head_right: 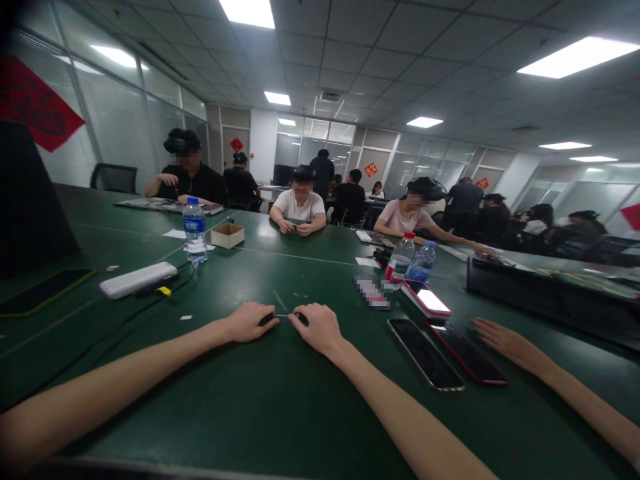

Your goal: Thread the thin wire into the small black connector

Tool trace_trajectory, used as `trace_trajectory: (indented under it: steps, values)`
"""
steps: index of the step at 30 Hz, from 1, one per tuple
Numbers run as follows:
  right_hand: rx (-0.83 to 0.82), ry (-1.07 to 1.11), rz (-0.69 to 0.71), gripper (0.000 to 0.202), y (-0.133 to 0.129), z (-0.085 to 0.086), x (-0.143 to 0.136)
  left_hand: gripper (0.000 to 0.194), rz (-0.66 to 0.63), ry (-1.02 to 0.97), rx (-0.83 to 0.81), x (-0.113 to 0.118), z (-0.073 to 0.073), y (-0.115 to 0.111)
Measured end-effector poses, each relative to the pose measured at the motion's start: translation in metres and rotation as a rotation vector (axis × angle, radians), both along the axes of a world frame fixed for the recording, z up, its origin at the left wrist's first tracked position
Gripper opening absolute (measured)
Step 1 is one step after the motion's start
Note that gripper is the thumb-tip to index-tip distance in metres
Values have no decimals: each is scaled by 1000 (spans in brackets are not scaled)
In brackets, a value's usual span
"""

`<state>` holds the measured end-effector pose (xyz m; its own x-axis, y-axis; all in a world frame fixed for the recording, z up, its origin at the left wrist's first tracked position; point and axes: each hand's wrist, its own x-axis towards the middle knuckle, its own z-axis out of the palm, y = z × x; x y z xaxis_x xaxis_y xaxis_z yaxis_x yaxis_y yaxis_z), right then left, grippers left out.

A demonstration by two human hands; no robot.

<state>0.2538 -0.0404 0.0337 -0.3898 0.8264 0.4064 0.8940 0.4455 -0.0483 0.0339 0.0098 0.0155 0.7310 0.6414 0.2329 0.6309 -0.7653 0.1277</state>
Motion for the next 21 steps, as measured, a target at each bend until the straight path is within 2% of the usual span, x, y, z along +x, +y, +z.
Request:
trace_trajectory:
  steps: [9,21]
  values:
    - [-77,9,-64,37,-2,-1,-2,31,13,14,0,0,3,-3]
    - [-31,8,-1,33,1,1,-2,32,14,27,7,-1,0,-1]
